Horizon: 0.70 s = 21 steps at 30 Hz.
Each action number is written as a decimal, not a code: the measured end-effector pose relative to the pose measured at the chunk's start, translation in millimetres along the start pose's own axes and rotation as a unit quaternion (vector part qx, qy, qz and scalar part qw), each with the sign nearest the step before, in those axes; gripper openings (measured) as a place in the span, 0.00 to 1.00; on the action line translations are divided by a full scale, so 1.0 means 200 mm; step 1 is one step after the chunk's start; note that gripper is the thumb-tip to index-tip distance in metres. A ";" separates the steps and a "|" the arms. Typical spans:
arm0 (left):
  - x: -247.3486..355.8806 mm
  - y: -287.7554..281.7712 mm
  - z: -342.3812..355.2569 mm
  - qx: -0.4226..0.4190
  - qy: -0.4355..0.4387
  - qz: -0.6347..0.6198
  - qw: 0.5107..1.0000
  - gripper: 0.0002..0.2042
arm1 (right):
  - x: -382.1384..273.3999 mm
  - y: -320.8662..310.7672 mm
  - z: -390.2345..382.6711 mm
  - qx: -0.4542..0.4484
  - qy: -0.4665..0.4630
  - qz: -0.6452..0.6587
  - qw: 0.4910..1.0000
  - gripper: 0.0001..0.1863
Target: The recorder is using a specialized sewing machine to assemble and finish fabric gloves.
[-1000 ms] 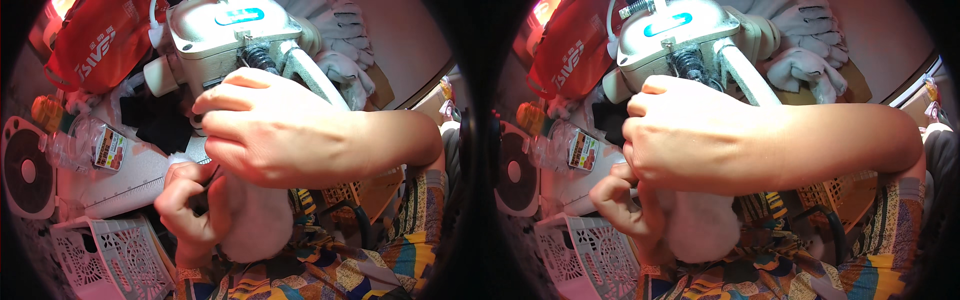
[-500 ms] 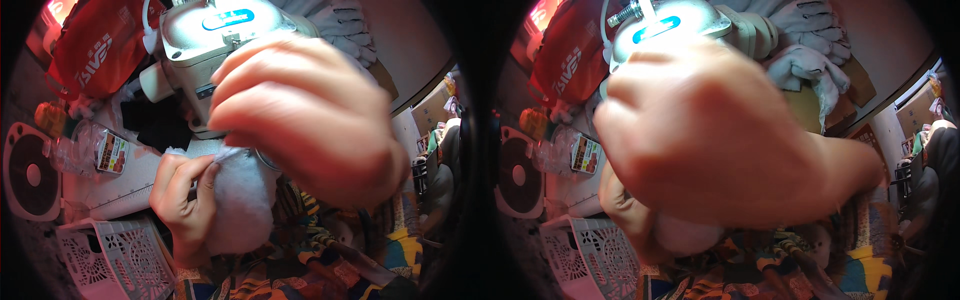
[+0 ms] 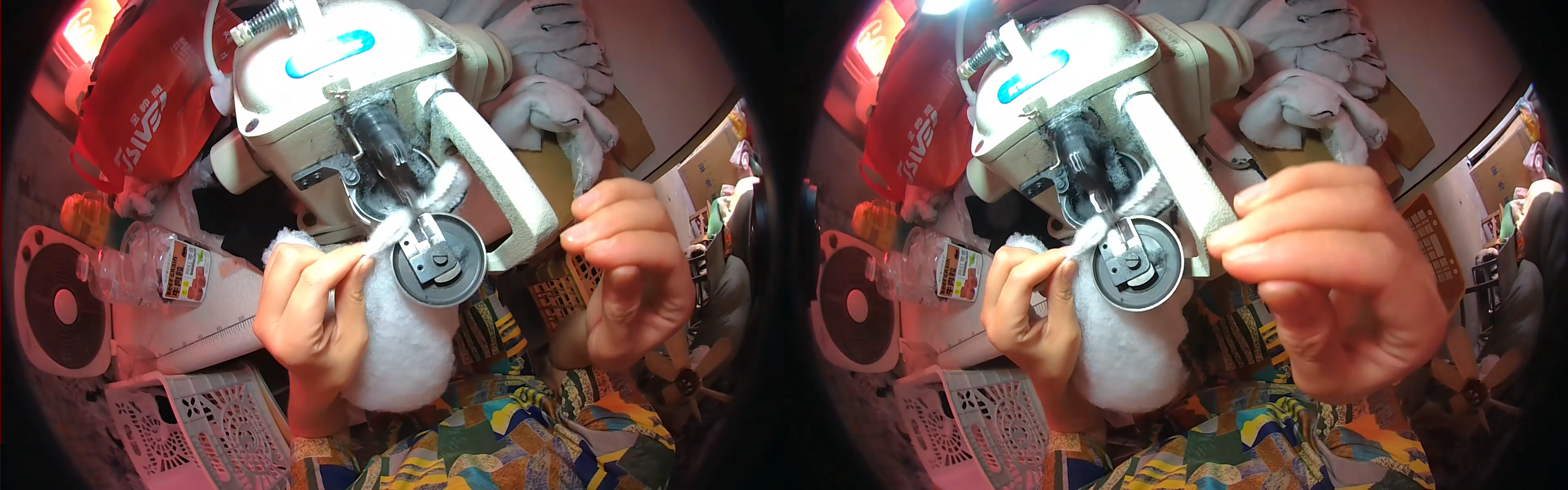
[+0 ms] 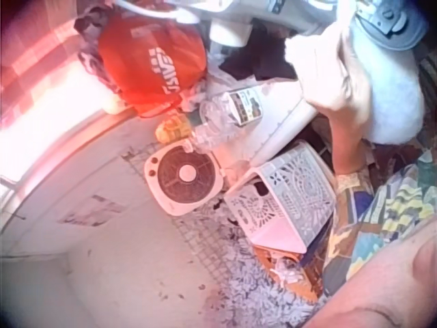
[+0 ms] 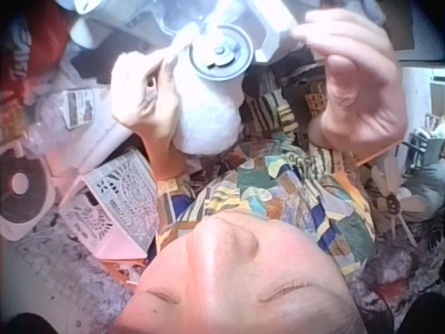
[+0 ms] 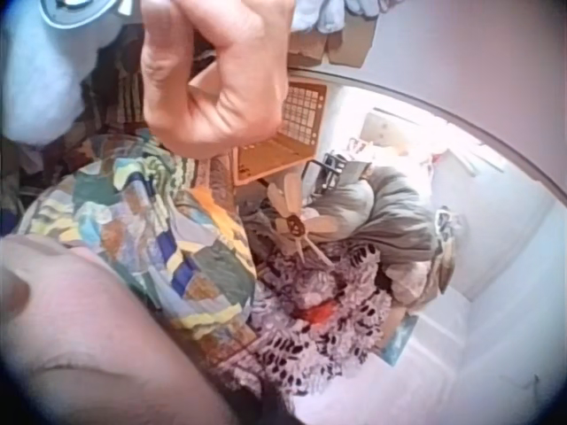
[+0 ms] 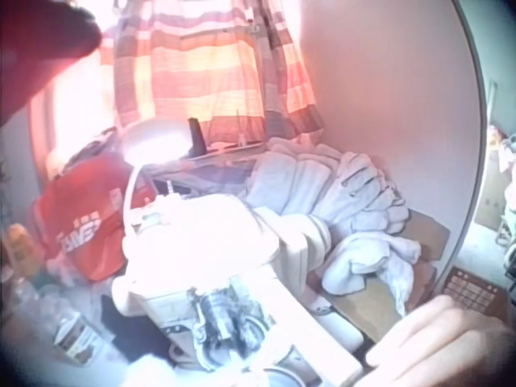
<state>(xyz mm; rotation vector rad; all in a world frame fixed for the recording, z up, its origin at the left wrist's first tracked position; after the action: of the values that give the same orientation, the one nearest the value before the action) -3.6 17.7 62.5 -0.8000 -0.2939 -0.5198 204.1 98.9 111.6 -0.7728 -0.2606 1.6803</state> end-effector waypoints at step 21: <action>0.02 0.00 0.08 -0.002 0.017 -0.014 1.000 0.11 | -0.09 0.60 -0.22 -0.149 0.003 -0.074 0.986 0.18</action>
<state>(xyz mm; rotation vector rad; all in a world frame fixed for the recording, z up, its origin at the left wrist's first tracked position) -0.8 28.0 74.8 -0.7910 -0.2730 -0.5606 138.4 40.3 18.3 -0.9558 -0.5607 1.5154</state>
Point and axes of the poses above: each hand's wrist, its own z-axis towards the middle knuckle, its own y-axis out of the palm, x = y × z, the point moved 5 cm from there along z, towards the middle knuckle, and after that the axes turned 15 degrees about -x, right-handed, at the moved point
